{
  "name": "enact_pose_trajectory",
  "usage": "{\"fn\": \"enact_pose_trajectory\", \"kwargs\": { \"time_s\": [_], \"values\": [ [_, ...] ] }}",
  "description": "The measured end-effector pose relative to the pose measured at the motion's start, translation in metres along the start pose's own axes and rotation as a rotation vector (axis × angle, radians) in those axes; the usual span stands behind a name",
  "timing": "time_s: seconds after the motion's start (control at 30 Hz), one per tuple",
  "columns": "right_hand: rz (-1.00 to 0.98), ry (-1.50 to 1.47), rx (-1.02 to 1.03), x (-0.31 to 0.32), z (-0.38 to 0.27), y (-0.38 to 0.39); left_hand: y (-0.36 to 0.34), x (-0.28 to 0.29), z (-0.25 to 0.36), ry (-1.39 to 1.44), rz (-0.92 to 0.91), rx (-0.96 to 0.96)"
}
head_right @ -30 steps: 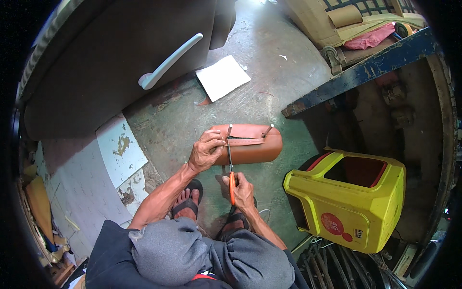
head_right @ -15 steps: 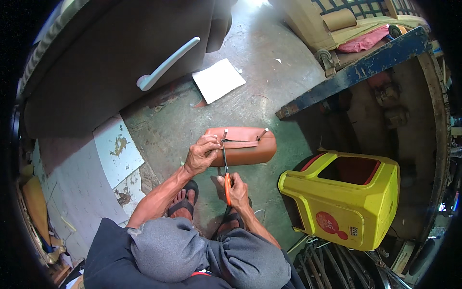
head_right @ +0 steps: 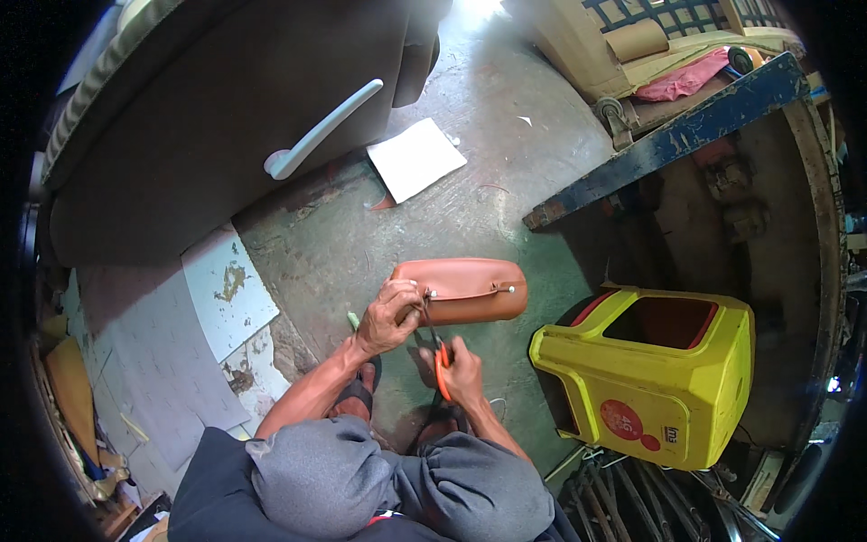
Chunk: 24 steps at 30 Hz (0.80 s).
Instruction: The person reupholsters a car headrest by hand, stretching a leather cover over the foam, trimming excess material using scissors, and applying adhesive from a bottle.
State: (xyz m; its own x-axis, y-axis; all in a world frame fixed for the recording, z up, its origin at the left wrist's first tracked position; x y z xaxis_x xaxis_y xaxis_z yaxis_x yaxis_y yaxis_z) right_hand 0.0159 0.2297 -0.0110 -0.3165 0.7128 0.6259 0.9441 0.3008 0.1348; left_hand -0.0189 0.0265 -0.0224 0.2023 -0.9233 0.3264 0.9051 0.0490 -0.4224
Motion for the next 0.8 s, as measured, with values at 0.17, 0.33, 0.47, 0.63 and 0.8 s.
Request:
{"fn": "enact_pose_trajectory", "kwargs": {
  "time_s": [0.17,0.33,0.47,0.63,0.8],
  "values": [
    [0.159,0.361,-0.104,0.04,0.063,0.093,-0.017,-0.004,0.008,-0.045,-0.031,0.062],
    [0.102,0.962,-0.171,0.088,0.121,0.138,-0.015,-0.022,0.007,-0.043,-0.048,0.13],
    [0.163,0.387,0.099,0.085,0.015,0.029,-0.014,-0.007,0.011,-0.16,0.083,0.148],
    [0.179,0.514,0.674,0.078,-0.075,-0.08,-0.013,-0.014,0.006,-0.185,0.034,0.077],
    [-0.296,0.396,0.433,0.066,-0.037,-0.104,-0.021,-0.009,0.007,-0.103,-0.023,0.139]
  ]
}}
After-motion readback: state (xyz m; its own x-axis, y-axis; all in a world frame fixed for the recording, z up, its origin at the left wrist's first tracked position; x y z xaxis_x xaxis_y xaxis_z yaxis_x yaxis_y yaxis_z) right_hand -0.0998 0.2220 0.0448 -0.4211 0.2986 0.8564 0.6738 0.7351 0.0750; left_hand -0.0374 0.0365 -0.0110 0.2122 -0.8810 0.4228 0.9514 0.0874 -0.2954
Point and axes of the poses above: each hand's wrist, its own y-axis away from the middle knuckle, its own x-axis out of the back of the hand, z = x × y, the point moved 4 cm from there along -y, towards the middle knuckle, and after that the axes turned 6 degrees about x, right-handed, at the moved point
